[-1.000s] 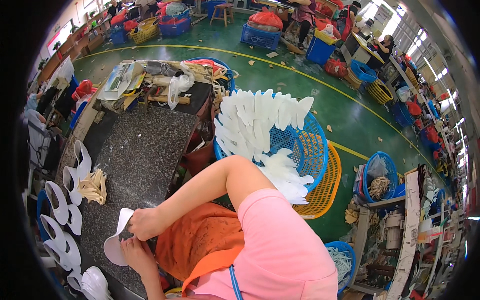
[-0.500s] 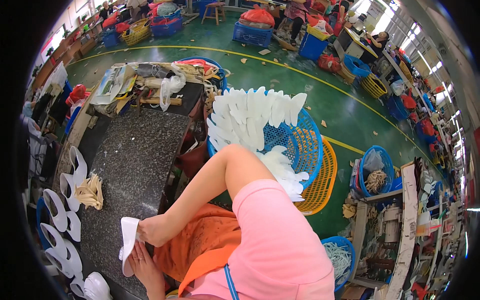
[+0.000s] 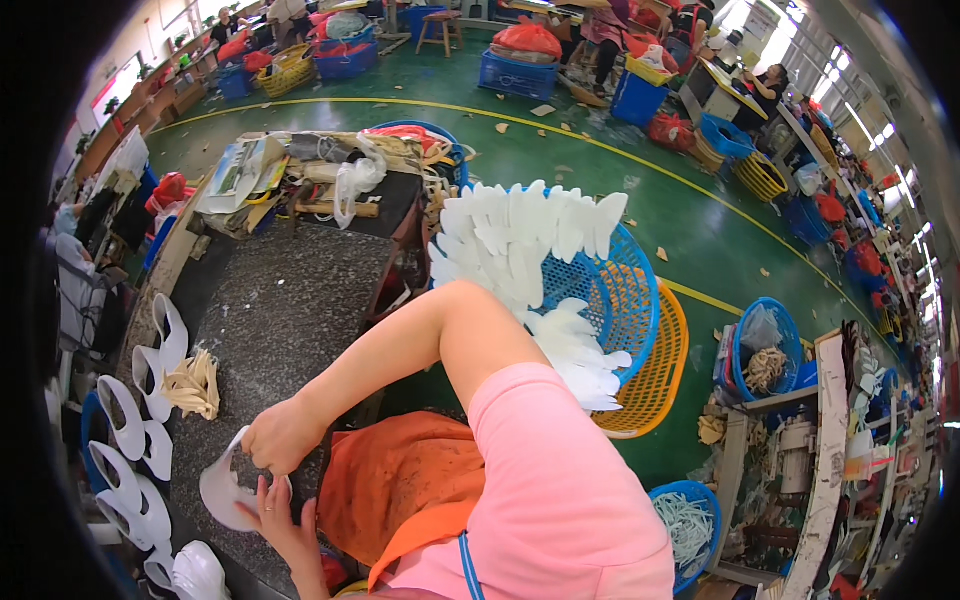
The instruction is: The person glues a foam strip inside the heel area of a white shoe upper, then uses a hammer to tap the edges down. They repeat this process for several shoe uppers, retrieving components from a basket and stacking the finished pieces on a workbench.
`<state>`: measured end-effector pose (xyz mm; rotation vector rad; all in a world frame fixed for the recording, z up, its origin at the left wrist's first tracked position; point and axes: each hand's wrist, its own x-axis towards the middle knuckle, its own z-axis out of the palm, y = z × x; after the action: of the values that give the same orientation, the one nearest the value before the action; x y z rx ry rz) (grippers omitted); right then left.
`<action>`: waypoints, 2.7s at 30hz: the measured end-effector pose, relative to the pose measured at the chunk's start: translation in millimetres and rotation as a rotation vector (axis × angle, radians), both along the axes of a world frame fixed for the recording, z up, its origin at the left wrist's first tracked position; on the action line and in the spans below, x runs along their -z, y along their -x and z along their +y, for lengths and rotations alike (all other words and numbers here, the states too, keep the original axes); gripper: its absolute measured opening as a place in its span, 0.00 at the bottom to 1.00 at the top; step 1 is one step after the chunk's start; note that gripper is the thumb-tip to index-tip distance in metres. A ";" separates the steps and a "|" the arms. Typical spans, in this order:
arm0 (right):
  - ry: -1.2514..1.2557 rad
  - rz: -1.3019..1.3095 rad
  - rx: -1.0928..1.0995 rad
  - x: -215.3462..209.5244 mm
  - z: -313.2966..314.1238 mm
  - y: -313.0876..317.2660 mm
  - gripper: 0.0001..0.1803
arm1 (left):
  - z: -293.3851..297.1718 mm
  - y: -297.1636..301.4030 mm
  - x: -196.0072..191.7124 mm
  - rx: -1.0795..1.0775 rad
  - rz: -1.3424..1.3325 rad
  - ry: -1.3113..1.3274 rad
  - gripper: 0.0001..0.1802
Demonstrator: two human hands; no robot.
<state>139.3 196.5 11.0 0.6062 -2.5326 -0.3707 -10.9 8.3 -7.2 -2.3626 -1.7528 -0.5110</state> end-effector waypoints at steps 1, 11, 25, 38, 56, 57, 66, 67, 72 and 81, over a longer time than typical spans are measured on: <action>0.131 -0.053 -0.031 -5.2 0.2 6.9 0.07 | -3.3 2.8 -9.3 -0.116 -0.097 0.061 0.25; 1.212 -0.638 -0.253 -67.3 -23.8 -5.7 0.16 | -18.5 6.6 -97.3 0.087 -0.749 0.295 0.06; 1.074 -0.380 0.035 -65.8 -50.1 -4.3 0.26 | -25.0 -1.7 -99.3 -0.026 -1.246 0.621 0.05; 0.750 0.639 0.028 -46.0 -70.5 23.1 0.21 | -28.0 9.0 -121.3 0.038 -0.981 0.576 0.18; 1.382 0.655 0.098 -55.3 -68.7 28.6 0.22 | -48.6 -12.7 -84.1 -0.269 -0.680 -0.335 0.19; 1.364 0.761 0.131 -53.2 -69.0 31.6 0.22 | -43.9 -19.6 -82.2 -0.227 -0.676 -0.178 0.18; 1.713 0.389 0.217 -47.8 -78.7 42.5 0.25 | -13.4 -60.3 -73.5 -0.416 -1.517 -0.278 0.21; 1.907 0.122 0.171 -49.8 -74.3 37.7 0.26 | -11.3 -66.1 -88.3 -0.468 -1.472 -0.130 0.20; 1.646 0.412 0.307 -46.0 -85.6 43.1 0.28 | -12.3 -66.7 -78.5 -0.385 -1.546 -0.101 0.19; 1.703 0.615 0.297 -44.3 -82.1 43.0 0.27 | -14.0 -72.1 -45.0 -0.512 -1.378 -0.275 0.19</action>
<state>96.2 114.5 55.3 -0.4898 -1.4878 1.2119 61.2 -5.7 37.8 -1.1513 -2.2649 -2.3858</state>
